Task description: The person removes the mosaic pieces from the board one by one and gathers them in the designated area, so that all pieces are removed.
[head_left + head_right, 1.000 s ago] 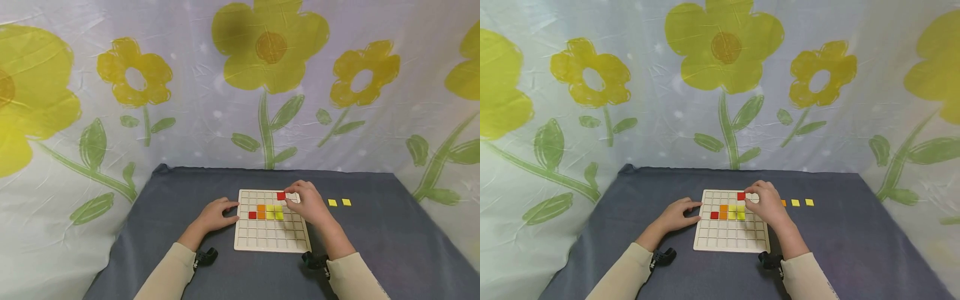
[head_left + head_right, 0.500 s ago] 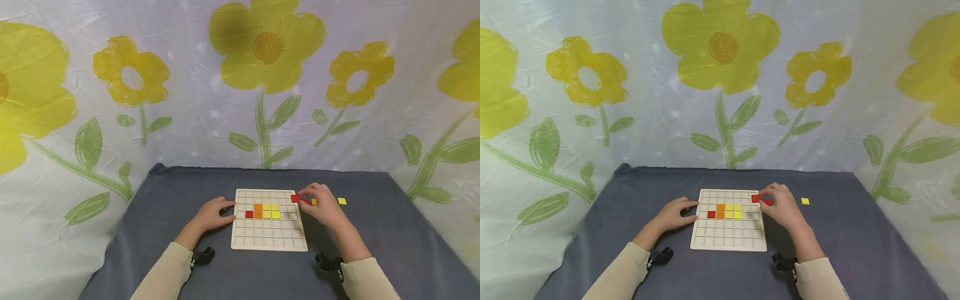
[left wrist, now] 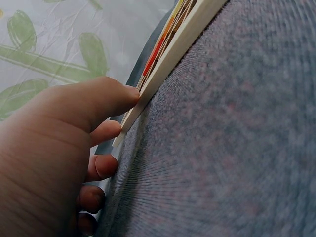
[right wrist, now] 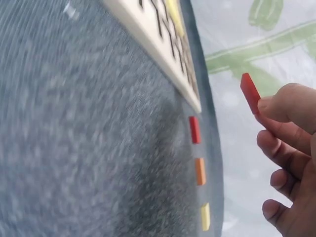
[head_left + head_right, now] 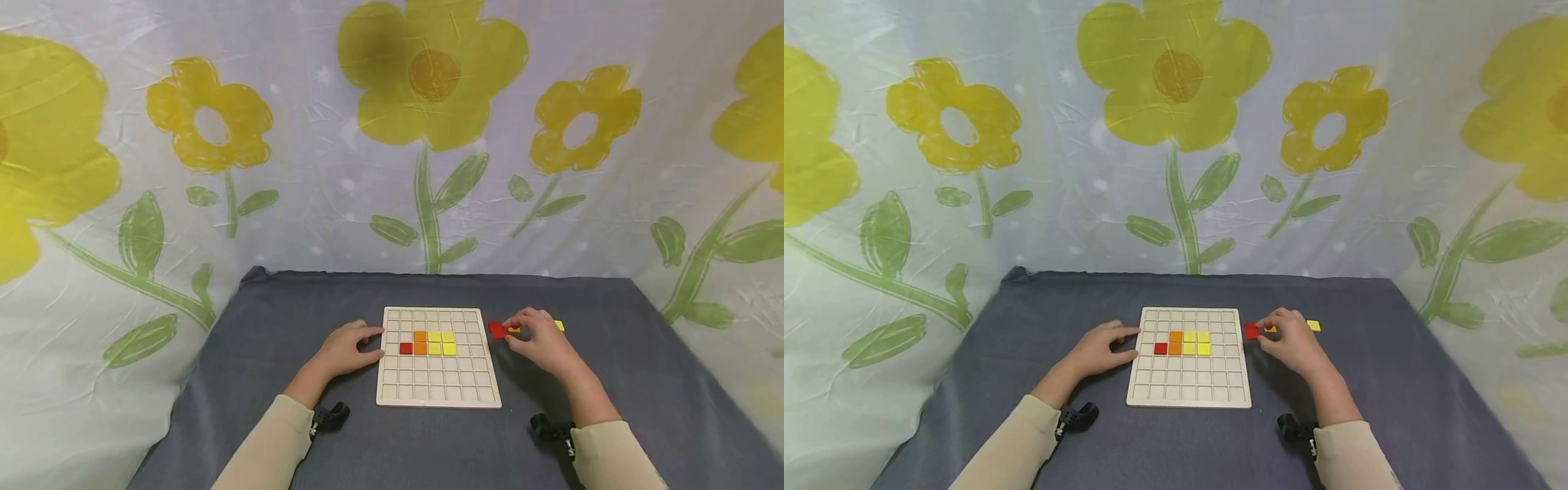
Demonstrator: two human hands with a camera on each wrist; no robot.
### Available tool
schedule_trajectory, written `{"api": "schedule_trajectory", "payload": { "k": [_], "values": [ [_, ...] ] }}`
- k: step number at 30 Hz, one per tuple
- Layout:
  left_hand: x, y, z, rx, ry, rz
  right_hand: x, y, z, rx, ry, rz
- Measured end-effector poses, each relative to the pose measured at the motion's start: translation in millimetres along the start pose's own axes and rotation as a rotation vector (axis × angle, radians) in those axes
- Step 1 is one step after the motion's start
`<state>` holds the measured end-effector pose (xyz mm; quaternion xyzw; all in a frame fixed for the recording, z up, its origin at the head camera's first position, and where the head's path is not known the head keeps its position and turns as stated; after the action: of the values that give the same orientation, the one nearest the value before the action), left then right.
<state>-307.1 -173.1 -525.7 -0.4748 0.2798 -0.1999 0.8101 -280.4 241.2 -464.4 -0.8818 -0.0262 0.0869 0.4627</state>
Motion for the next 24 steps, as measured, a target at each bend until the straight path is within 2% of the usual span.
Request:
{"api": "schedule_trajectory", "payload": {
  "k": [17, 24],
  "values": [
    [-0.6, -0.5, -0.2, -0.007, -0.005, 0.004, -21.2, 13, 20, 0.127, 0.042, -0.123],
    [-0.2, -0.5, 0.3, -0.018, -0.016, -0.013, -22.0, 18, 18, 0.192, 0.028, -0.121]
  ]
}}
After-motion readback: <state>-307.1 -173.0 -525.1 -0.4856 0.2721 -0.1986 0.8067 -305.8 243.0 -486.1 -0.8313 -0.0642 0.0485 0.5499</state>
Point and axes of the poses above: each hand's wrist, its own x-axis away from the middle knuckle, its own y-axis out of the palm, z = x × y, the point moved 1 cm from there along -x, towards the middle knuckle, and after that the axes turned 10 degrees about y, right-handed, at the moved point
